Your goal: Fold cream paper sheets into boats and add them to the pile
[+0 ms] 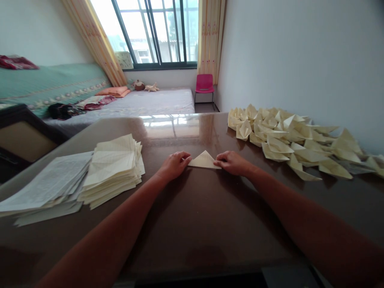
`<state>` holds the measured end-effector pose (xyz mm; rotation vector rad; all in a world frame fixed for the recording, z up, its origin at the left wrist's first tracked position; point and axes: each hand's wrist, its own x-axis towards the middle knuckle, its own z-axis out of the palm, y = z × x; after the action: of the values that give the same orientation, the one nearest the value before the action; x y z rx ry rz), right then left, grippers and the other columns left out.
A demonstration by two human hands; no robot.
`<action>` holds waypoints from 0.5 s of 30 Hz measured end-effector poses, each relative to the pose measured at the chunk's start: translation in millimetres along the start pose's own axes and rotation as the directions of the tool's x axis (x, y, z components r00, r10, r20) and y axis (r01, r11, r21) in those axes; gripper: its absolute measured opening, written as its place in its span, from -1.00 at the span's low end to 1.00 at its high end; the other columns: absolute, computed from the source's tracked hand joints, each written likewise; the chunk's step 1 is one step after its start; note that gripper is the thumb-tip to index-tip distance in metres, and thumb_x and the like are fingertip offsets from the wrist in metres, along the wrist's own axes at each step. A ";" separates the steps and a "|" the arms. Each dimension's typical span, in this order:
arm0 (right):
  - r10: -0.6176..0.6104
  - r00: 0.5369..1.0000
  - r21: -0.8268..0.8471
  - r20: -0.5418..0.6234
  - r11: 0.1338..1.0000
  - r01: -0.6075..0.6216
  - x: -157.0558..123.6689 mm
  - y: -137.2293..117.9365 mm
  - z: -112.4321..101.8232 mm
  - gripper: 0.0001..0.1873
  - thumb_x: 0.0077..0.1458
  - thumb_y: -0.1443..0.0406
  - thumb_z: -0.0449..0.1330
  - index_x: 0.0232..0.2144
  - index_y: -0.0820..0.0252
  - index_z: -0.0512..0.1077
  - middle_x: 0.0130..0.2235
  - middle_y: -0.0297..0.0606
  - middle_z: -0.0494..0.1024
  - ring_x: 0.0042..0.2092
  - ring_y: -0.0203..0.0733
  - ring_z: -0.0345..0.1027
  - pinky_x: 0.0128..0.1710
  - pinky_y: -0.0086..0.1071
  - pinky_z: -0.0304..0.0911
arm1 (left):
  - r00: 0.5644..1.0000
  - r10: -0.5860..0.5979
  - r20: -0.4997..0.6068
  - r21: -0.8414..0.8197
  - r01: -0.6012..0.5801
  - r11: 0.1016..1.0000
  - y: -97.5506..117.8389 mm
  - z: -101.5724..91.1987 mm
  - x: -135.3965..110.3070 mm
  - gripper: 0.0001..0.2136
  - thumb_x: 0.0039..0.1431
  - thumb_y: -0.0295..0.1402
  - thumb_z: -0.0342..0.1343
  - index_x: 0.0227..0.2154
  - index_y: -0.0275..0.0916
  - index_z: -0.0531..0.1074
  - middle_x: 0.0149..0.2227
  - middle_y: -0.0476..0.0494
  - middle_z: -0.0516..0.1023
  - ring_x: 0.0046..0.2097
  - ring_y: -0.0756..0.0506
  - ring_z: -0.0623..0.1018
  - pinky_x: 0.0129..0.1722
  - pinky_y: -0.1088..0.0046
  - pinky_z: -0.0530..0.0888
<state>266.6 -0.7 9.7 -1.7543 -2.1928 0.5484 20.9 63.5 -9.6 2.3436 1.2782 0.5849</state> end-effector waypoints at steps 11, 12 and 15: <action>0.002 0.995 0.145 0.095 0.989 -0.016 -2.5 1.2 -1.5 -0.63 0.06 0.11 0.08 -0.53 0.30 0.47 -0.60 -0.38 0.32 -0.51 -0.37 0.11 -0.53 -0.48 -0.04 | 0.976 -0.153 0.158 -0.533 0.215 0.819 10.3 -1.0 -3.9 -0.71 -0.08 -0.16 0.17 -0.40 -0.33 0.47 -0.55 0.01 0.42 -0.53 0.07 0.36 -0.54 0.58 0.31; 0.002 0.993 0.129 0.116 0.991 -0.017 -3.2 1.6 -3.4 -0.63 0.06 0.12 0.09 -0.54 0.30 0.47 -0.61 -0.38 0.31 -0.52 -0.37 0.11 -0.53 -0.48 -0.04 | 0.973 -0.155 0.172 -0.568 0.227 0.791 11.7 -0.6 -4.4 -0.71 -0.09 -0.17 0.18 -0.42 -0.33 0.47 -0.54 0.01 0.42 -0.53 0.08 0.36 -0.53 0.58 0.31; -0.008 0.990 0.117 0.140 0.993 -0.009 -5.1 2.3 -9.1 -0.64 0.07 0.10 0.12 -0.51 0.28 0.49 -0.58 -0.36 0.37 -0.50 -0.36 0.17 -0.51 -0.48 0.02 | 0.964 -0.153 0.219 -0.658 0.261 0.706 16.4 1.5 -6.2 -0.75 -0.12 -0.23 0.23 -0.45 -0.35 0.47 -0.54 0.00 0.43 -0.52 0.09 0.38 -0.51 0.60 0.33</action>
<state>273.7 -4.2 16.8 -1.7026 -2.2022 0.8070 29.9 49.9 -3.1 1.5677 1.0033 0.6516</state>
